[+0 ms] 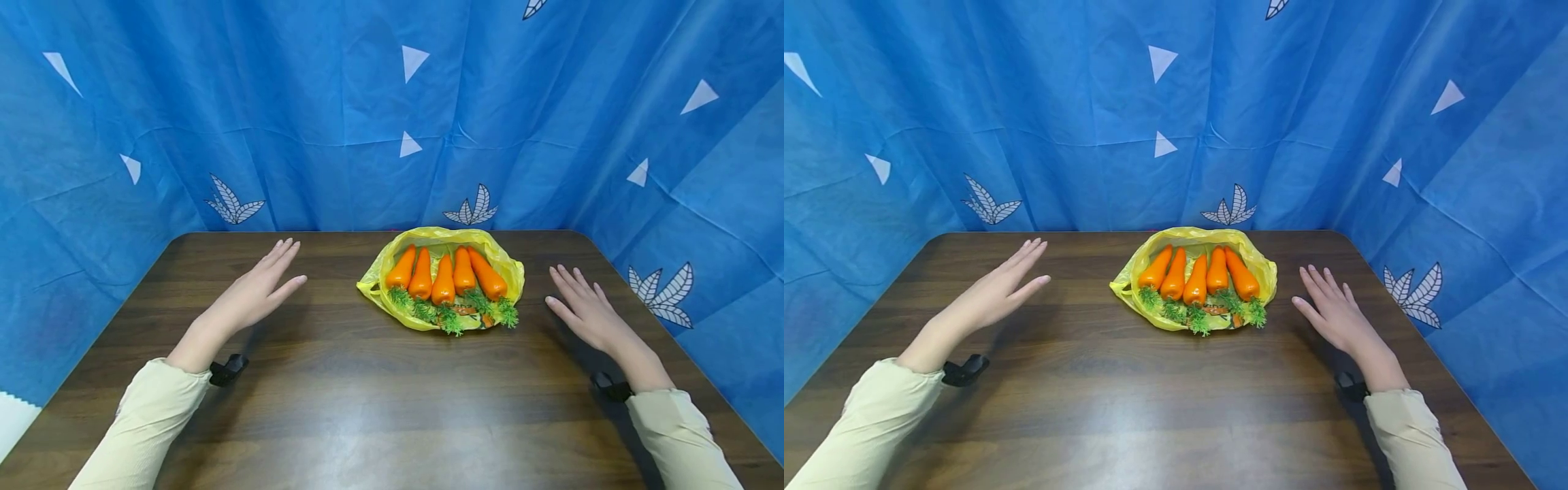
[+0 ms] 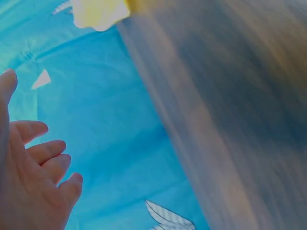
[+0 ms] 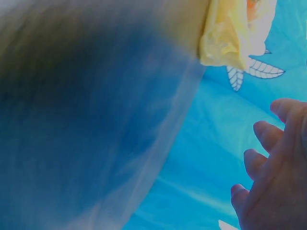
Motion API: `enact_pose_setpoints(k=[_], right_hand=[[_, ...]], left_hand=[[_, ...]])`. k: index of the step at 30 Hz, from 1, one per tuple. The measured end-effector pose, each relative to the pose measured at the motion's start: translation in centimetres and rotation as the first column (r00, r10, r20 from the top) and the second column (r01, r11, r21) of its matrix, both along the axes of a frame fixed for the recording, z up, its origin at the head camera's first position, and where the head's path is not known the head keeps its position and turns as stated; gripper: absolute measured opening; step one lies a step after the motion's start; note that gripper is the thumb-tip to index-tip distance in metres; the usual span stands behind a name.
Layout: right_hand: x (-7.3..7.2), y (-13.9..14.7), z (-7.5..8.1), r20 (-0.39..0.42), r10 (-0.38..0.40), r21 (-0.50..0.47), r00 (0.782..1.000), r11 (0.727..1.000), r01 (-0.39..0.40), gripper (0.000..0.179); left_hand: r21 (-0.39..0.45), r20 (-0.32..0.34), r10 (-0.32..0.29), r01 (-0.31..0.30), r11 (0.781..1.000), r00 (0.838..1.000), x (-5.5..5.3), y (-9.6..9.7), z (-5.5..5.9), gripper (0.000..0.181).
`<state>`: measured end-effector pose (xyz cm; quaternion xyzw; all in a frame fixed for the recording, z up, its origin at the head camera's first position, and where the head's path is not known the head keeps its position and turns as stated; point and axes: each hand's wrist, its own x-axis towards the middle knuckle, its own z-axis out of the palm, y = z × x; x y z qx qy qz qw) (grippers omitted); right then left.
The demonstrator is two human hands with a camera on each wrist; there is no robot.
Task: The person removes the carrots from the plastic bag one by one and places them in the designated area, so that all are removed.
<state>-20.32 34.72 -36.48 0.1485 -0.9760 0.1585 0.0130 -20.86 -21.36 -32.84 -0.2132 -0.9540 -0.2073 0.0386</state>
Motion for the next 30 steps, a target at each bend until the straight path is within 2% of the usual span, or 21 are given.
enact_pose_setpoints(k=[6, 10, 15, 18, 22, 30], right_hand=[[-0.6, -1.0, 0.9, 0.0, 0.005, -0.006, 1.0, 1.0, -0.005, 0.068], [-0.9, -1.5, 1.1, 0.012, 0.024, -0.053, 1.0, 0.998, -0.023, 0.066], [-1.3, -2.6, 1.2, 0.003, 0.055, -0.145, 0.998, 0.988, -0.054, 0.063], [-1.6, -3.3, 1.1, 0.014, 0.066, -0.181, 0.998, 0.982, -0.062, 0.062], [-2.2, -4.1, 0.8, 0.044, 0.081, -0.216, 0.996, 0.974, -0.069, 0.06], [-3.2, -5.0, -0.1, 0.044, 0.1, -0.288, 0.994, 0.954, -0.084, 0.057]], left_hand=[[0.051, -0.038, -0.031, 0.033, 0.998, 0.999, -1.1, 2.7, 1.0, 0.069], [0.119, -0.116, -0.083, 0.097, 0.988, 0.99, -2.0, 5.0, 1.4, 0.064], [0.244, -0.241, -0.139, 0.198, 0.949, 0.961, -3.2, 8.2, 1.1, 0.055], [0.306, -0.269, -0.158, 0.24, 0.921, 0.95, -3.8, 10.0, 0.7, 0.051], [0.355, -0.245, -0.176, 0.257, 0.899, 0.954, -4.4, 12.0, 0.0, 0.049], [0.426, -0.128, -0.186, 0.223, 0.877, 0.974, -5.4, 14.6, -1.5, 0.049]])
